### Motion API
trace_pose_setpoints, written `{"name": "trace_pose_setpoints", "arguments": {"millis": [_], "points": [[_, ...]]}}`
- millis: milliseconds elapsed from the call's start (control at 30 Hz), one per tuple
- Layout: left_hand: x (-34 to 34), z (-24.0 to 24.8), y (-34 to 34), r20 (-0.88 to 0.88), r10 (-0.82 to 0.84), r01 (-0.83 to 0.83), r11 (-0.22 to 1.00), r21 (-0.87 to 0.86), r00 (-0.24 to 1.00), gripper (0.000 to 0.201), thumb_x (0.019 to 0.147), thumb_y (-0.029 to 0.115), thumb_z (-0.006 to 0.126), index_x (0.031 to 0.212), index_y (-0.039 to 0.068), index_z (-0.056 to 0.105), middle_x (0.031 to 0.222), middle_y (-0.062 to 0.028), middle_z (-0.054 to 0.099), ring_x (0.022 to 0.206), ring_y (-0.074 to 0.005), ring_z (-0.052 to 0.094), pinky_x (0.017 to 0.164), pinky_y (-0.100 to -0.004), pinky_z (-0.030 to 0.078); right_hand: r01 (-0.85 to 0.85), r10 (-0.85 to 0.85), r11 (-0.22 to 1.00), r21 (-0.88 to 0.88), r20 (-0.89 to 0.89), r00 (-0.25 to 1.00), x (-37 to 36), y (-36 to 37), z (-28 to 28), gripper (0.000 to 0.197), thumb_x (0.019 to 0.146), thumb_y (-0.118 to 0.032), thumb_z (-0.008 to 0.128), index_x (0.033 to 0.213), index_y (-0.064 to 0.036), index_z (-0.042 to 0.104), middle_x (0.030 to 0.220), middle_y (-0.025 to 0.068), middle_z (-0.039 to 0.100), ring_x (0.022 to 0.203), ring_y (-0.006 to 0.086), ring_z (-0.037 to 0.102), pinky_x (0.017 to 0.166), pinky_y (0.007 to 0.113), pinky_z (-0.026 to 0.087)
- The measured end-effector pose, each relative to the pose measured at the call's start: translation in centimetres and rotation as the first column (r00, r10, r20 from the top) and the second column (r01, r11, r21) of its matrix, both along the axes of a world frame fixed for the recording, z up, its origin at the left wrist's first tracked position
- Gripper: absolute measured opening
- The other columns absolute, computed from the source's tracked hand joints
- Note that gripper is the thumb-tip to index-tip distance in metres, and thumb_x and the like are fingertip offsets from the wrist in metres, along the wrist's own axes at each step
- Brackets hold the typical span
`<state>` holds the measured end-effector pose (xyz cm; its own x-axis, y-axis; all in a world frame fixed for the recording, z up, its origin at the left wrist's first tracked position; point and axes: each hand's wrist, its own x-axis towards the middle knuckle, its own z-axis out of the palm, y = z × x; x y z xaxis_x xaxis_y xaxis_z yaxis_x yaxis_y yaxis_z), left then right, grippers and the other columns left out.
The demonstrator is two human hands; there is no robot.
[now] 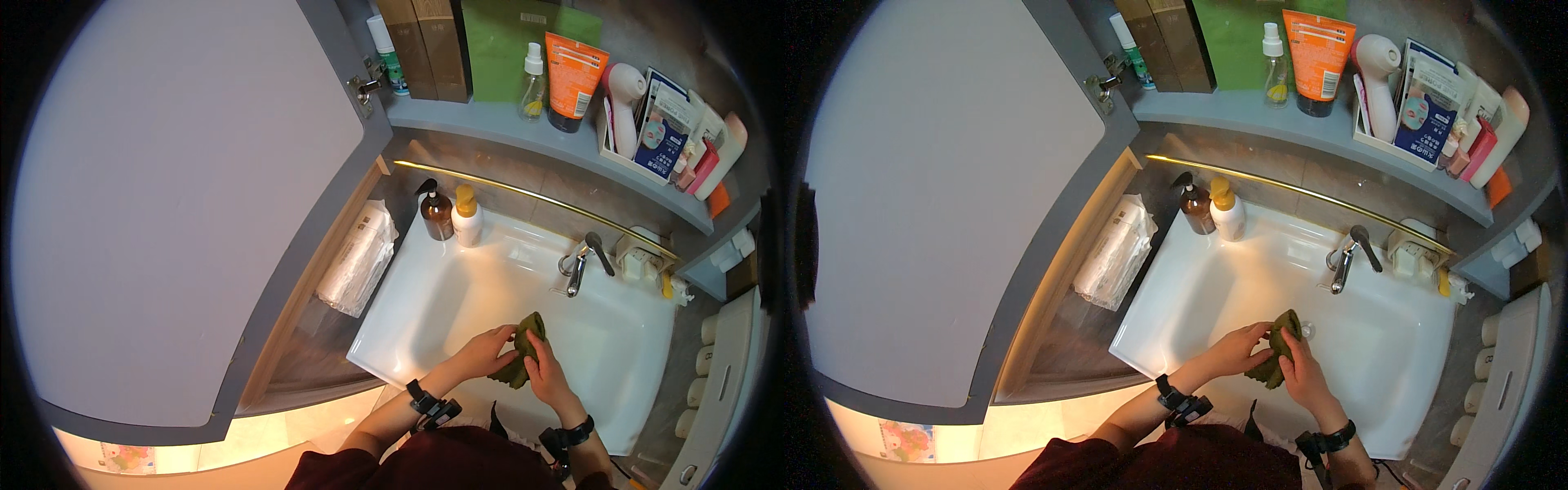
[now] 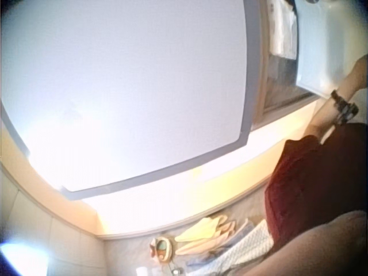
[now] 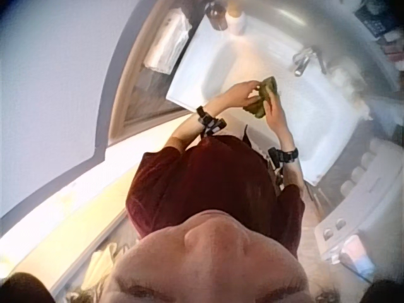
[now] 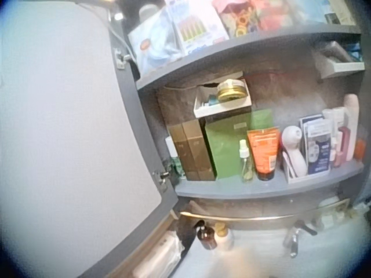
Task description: The person cleans a bathroom sink and mirror with a cloth, wringing it out under the faucet and wiping down the faucet, sink basin, and mirror surface.
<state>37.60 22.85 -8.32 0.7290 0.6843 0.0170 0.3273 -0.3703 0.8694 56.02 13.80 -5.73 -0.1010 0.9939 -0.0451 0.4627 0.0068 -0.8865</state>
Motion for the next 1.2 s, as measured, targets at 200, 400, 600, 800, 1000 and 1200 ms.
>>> {"name": "trace_pose_setpoints", "arguments": {"millis": [200, 400, 600, 800, 1000, 1200], "points": [[-0.7, -1.8, 0.7, -0.014, -0.073, 0.074, 0.994, 0.075, 0.997, 0.022, 0.085, 0.015, 0.062, 0.098, 0.001, 0.052, 0.116, -0.0232, 0.057, 0.099, -0.0375, 0.060, 0.078, -0.0414, 0.050, 0.074, -0.068, 0.989, -0.127, 0.048, 0.996, 1.0, -1.5, -2.1, 0.051, 0.096, -0.020, 0.050, 0.141, -0.0044, 0.033, 0.121, 0.0234, 0.056, 0.111, 0.0393, 0.055, 0.092, 0.042, 0.045], [0.4, -2.9, 0.7, -0.151, -0.081, 0.074, 0.996, -0.053, 0.985, 0.023, 0.078, 0.015, 0.066, 0.087, 0.003, 0.050, 0.075, -0.0173, 0.062, 0.071, -0.0365, 0.062, 0.062, -0.0413, 0.049, 0.101, -0.093, 0.986, -0.132, 0.067, 0.993, 3.0, -2.2, -6.1, 0.043, 0.088, -0.022, 0.066, 0.125, -0.0039, 0.052, 0.109, 0.0178, 0.064, 0.096, 0.0316, 0.063, 0.080, 0.037, 0.050], [0.5, -3.3, 1.9, -0.317, -0.091, 0.063, 0.993, -0.097, 0.944, 0.030, 0.085, 0.029, 0.067, 0.097, 0.006, 0.052, 0.075, -0.0135, 0.062, 0.068, -0.0326, 0.061, 0.061, -0.0401, 0.048, 0.164, -0.172, 0.952, -0.258, -0.012, 0.985, 3.6, -2.3, -6.7, 0.033, 0.088, -0.023, 0.066, 0.113, -0.0021, 0.057, 0.100, 0.0139, 0.067, 0.088, 0.0283, 0.064, 0.072, 0.035, 0.050], [-0.6, -3.5, 4.3, -0.356, -0.188, 0.191, 0.981, -0.026, 0.915, 0.043, 0.080, 0.035, 0.072, 0.109, 0.007, 0.059, 0.082, -0.0138, 0.067, 0.073, -0.0310, 0.065, 0.067, -0.0379, 0.051, 0.131, -0.161, 0.955, -0.266, -0.094, 0.982, 2.9, -1.9, -7.1, 0.031, 0.089, -0.023, 0.065, 0.110, -0.0021, 0.057, 0.098, 0.0130, 0.066, 0.083, 0.0272, 0.063, 0.072, 0.035, 0.048], [-1.6, -4.1, 5.7, -0.320, -0.234, 0.228, 0.972, -0.055, 0.918, 0.017, 0.088, 0.018, 0.063, 0.099, 0.005, 0.063, 0.082, -0.0163, 0.065, 0.071, -0.0288, 0.064, 0.065, -0.0387, 0.049, 0.112, -0.138, 0.969, -0.220, -0.109, 0.984, 4.1, -1.7, -7.2, 0.027, 0.091, -0.022, 0.063, 0.109, -0.0030, 0.058, 0.093, 0.0129, 0.065, 0.077, 0.0250, 0.061, 0.071, 0.034, 0.048], [-2.5, -8.2, 6.6, -0.266, -0.054, 0.044, 0.998, -0.043, 0.962, 0.016, 0.089, 0.009, 0.058, 0.103, 0.002, 0.060, 0.098, -0.0180, 0.063, 0.079, -0.0280, 0.064, 0.069, -0.0368, 0.050, 0.314, -0.278, 0.927, -0.203, 0.185, 0.942, 6.6, -1.3, -10.3, 0.021, 0.095, -0.018, 0.054, 0.111, -0.0053, 0.055, 0.072, 0.0173, 0.062, 0.067, 0.0315, 0.063, 0.062, 0.040, 0.048]]}}
